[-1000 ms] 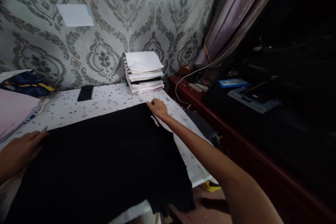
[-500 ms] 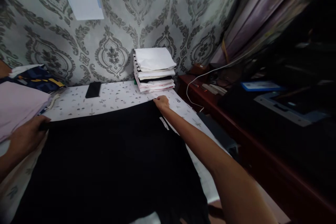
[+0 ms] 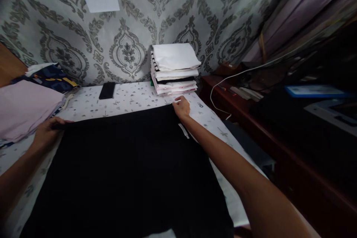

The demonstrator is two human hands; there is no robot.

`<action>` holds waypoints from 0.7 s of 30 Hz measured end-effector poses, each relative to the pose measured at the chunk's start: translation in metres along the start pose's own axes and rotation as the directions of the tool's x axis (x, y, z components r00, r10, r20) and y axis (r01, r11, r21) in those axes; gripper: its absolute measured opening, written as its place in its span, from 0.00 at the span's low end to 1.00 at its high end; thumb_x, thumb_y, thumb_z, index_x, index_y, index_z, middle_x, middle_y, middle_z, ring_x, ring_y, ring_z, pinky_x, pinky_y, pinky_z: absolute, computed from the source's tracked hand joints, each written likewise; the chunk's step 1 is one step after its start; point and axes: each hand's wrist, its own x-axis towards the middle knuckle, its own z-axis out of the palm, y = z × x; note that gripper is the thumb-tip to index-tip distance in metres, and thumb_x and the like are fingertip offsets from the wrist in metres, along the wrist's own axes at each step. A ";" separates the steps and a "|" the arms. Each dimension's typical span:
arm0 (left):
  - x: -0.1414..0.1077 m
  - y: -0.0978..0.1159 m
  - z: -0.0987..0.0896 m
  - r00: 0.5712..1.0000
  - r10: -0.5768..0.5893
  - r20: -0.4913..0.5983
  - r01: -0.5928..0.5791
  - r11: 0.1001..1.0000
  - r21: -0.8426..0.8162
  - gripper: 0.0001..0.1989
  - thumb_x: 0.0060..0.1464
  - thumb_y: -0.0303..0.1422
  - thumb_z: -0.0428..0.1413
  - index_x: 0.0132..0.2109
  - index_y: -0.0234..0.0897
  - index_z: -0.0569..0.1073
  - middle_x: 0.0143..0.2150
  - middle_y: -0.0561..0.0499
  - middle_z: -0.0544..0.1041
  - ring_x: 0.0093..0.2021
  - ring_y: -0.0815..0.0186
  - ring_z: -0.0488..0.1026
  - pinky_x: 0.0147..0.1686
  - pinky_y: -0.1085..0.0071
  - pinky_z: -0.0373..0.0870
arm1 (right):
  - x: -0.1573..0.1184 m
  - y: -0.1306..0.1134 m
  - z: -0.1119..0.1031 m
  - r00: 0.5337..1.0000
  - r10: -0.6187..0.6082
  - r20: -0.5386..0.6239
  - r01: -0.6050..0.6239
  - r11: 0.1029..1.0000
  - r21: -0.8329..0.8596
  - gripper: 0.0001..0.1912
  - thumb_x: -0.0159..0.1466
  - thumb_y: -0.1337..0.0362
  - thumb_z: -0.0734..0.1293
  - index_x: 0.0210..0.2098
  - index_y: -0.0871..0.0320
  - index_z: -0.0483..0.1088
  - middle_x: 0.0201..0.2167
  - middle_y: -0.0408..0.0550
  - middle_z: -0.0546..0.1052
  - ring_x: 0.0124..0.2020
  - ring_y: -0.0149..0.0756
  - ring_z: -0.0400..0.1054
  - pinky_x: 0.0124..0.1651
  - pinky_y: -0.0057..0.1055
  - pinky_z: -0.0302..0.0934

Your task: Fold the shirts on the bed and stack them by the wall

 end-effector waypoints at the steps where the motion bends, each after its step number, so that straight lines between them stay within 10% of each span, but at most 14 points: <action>1: -0.001 -0.002 -0.001 0.999 0.027 0.025 -0.028 0.996 0.079 0.08 0.38 0.33 0.53 0.30 0.41 0.64 0.38 0.47 0.83 0.43 0.57 0.78 0.48 0.59 0.74 | -0.001 -0.002 -0.001 1.000 -0.016 -0.003 0.016 1.000 -0.017 0.14 0.56 0.64 0.64 0.42 0.55 0.70 0.27 0.42 0.75 0.30 0.38 0.69 0.35 0.32 0.61; 8: -0.013 0.020 -0.014 0.909 0.149 0.389 -0.406 0.534 0.742 0.24 0.46 0.22 0.45 0.48 0.35 0.75 0.55 0.40 0.77 0.57 0.52 0.72 0.52 0.57 0.71 | -0.018 -0.013 -0.012 0.993 -0.121 -0.011 0.116 0.970 -0.213 0.12 0.59 0.64 0.63 0.43 0.56 0.71 0.35 0.49 0.77 0.37 0.43 0.70 0.38 0.36 0.61; 11: -0.020 0.055 -0.004 0.911 0.120 0.395 -0.410 0.371 0.833 0.21 0.52 0.21 0.43 0.46 0.33 0.78 0.52 0.38 0.78 0.55 0.49 0.73 0.53 0.53 0.70 | -0.035 -0.024 -0.016 0.934 -0.356 0.025 0.350 0.899 -0.262 0.13 0.62 0.62 0.61 0.45 0.57 0.72 0.43 0.55 0.77 0.45 0.47 0.70 0.44 0.41 0.64; 15: -0.031 0.092 0.046 0.909 0.180 0.375 -0.406 0.582 0.705 0.23 0.62 0.28 0.41 0.59 0.34 0.71 0.59 0.40 0.76 0.58 0.54 0.73 0.57 0.55 0.69 | -0.063 -0.045 -0.008 0.670 -0.667 0.325 0.737 0.650 -0.185 0.18 0.69 0.58 0.59 0.52 0.57 0.72 0.56 0.57 0.74 0.59 0.48 0.65 0.61 0.47 0.58; 17: -0.037 0.095 0.077 0.839 0.216 0.499 -0.502 0.661 0.557 0.26 0.66 0.38 0.42 0.67 0.35 0.62 0.67 0.41 0.69 0.66 0.56 0.65 0.64 0.54 0.62 | -0.072 -0.049 0.001 0.563 -0.675 0.476 0.810 0.565 -0.157 0.23 0.71 0.54 0.57 0.60 0.55 0.67 0.66 0.56 0.66 0.67 0.48 0.57 0.67 0.51 0.51; 21: -0.045 0.082 0.116 0.731 0.187 0.656 -0.601 0.633 0.488 0.34 0.67 0.49 0.41 0.72 0.36 0.51 0.75 0.41 0.51 0.75 0.53 0.44 0.69 0.44 0.45 | -0.078 -0.040 0.015 0.514 -0.574 0.638 0.825 0.534 -0.184 0.28 0.73 0.48 0.53 0.68 0.50 0.58 0.72 0.53 0.56 0.73 0.48 0.46 0.69 0.56 0.43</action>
